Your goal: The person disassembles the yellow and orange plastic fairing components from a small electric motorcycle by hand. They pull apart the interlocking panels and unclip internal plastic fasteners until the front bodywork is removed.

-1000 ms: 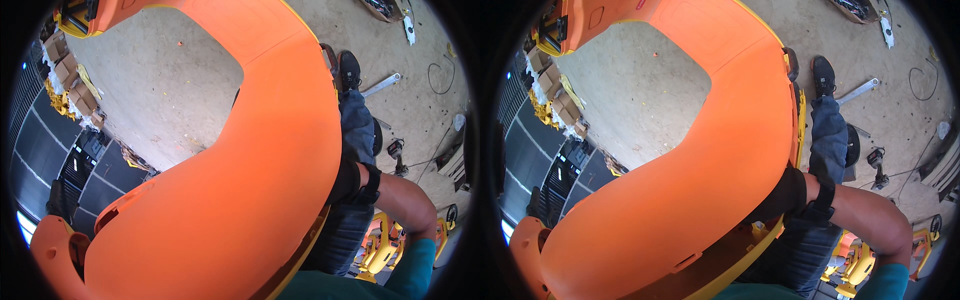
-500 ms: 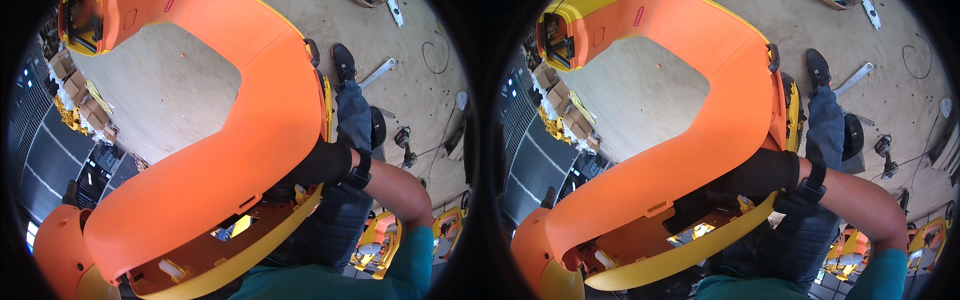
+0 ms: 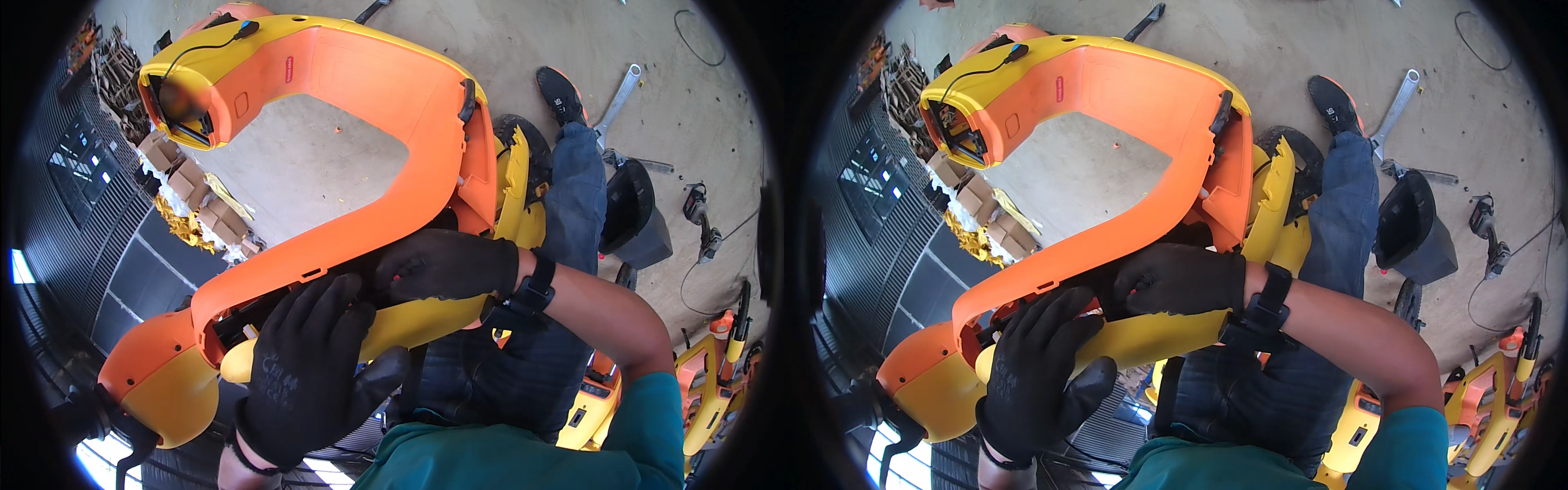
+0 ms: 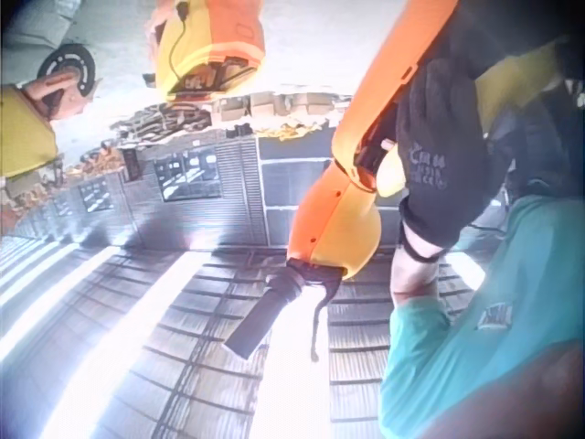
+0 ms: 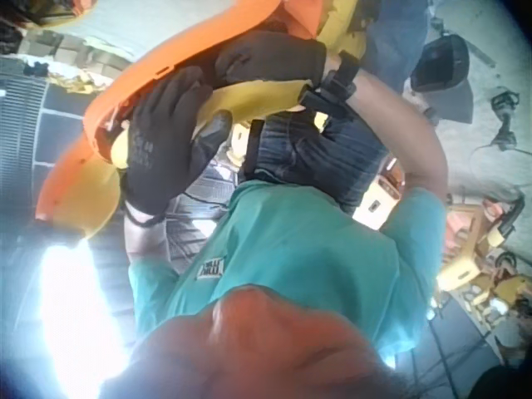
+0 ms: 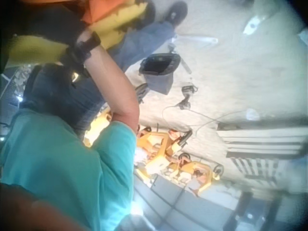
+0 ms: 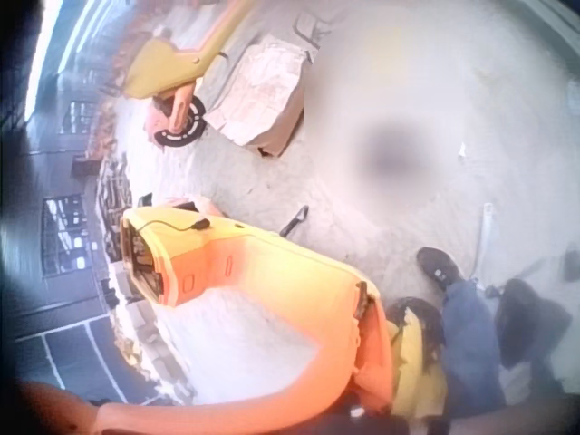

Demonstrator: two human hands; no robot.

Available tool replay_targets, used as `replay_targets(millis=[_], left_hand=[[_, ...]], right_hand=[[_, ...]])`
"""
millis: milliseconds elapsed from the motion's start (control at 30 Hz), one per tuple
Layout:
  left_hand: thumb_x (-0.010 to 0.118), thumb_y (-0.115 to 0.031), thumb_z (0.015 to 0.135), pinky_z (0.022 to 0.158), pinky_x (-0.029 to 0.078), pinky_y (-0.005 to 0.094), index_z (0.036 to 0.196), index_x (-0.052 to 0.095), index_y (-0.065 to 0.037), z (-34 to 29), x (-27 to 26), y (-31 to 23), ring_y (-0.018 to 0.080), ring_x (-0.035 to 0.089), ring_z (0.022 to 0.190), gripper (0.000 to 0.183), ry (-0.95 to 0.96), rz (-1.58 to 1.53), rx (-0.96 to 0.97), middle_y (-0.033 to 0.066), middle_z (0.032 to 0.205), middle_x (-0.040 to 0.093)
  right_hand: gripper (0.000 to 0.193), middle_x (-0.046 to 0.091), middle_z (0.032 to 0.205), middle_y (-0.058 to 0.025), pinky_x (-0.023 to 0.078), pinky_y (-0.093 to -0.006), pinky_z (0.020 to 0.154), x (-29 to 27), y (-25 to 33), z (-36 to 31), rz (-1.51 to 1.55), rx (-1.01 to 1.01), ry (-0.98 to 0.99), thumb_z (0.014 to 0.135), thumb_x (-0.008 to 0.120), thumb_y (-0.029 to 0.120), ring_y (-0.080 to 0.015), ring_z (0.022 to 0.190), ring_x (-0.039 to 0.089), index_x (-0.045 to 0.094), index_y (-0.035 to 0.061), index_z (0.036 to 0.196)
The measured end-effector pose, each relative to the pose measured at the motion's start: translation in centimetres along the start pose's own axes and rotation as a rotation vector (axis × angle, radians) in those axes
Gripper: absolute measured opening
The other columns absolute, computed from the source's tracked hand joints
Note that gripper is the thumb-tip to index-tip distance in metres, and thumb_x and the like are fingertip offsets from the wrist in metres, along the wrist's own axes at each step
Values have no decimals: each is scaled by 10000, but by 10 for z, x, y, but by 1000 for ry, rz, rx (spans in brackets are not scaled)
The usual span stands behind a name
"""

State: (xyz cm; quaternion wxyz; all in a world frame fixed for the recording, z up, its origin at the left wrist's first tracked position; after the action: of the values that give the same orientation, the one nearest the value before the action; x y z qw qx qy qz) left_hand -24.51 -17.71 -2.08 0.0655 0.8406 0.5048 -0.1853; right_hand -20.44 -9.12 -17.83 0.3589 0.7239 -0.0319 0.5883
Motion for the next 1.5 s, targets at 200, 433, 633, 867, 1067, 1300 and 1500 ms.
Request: replay_targets(millis=[200,433,633,867,1067,1300,1500], left_hand=[[660,-268,912,823,522,423,1122,639,26,30,23,8,379,663,922,362,237,-144,-62,202,1001,668],[681,-339,906,791,517,437,1036,652,-7,46,36,12,357,647,882,358,286,-268,92,183,919,652],[678,-322,908,899,508,420,1222,610,-2,47,32,12,368,631,1032,453,409,-316,-4,201,1107,645],[730,-316,862,946,491,450,1338,544,-47,49,31,9,403,569,1168,578,554,-324,-44,217,1283,555],[763,-317,829,982,478,471,1364,545,-93,46,30,6,408,532,1230,620,549,-286,-36,214,1309,534],[779,-330,804,1022,455,481,1388,538,-102,41,35,12,417,501,1285,672,567,-266,-85,231,1340,536],[772,-357,812,1050,429,488,1399,522,-83,41,35,10,423,484,1306,694,556,-272,-44,247,1369,516]], right_hand=[[228,702,930,-89,518,-290,734,-2,10,-1,-39,-237,-67,893,624,135,-158,781,652,704,4,1062],[278,698,898,-98,524,-296,695,-6,1,0,7,-181,-172,851,642,150,-156,738,654,689,-6,1076],[281,693,898,-86,522,-299,692,-10,-18,2,87,-122,-85,848,638,120,-145,768,656,670,2,1101],[235,700,895,-65,518,-296,692,-17,-14,-2,94,-99,-53,869,653,120,-138,773,653,678,45,1090],[226,729,952,-72,526,-308,750,-17,-19,-3,73,-153,-61,877,654,142,-166,818,674,705,55,1080],[215,737,965,-76,530,-314,770,-20,-16,-5,64,-166,-64,873,654,138,-173,843,681,713,47,1060],[209,736,948,-78,533,-292,732,-18,-20,-3,124,-139,-46,869,665,123,-152,799,676,712,36,1053]])
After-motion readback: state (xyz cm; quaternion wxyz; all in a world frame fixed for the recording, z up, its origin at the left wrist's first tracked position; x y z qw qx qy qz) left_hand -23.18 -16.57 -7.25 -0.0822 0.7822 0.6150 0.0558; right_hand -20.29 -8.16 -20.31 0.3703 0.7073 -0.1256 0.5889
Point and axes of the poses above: each hand's wrist, its own z-axis towards the middle knuckle, its own x-axis out of the palm, y = z × x, the point moved 8 cm from there along z, towards the middle knuckle
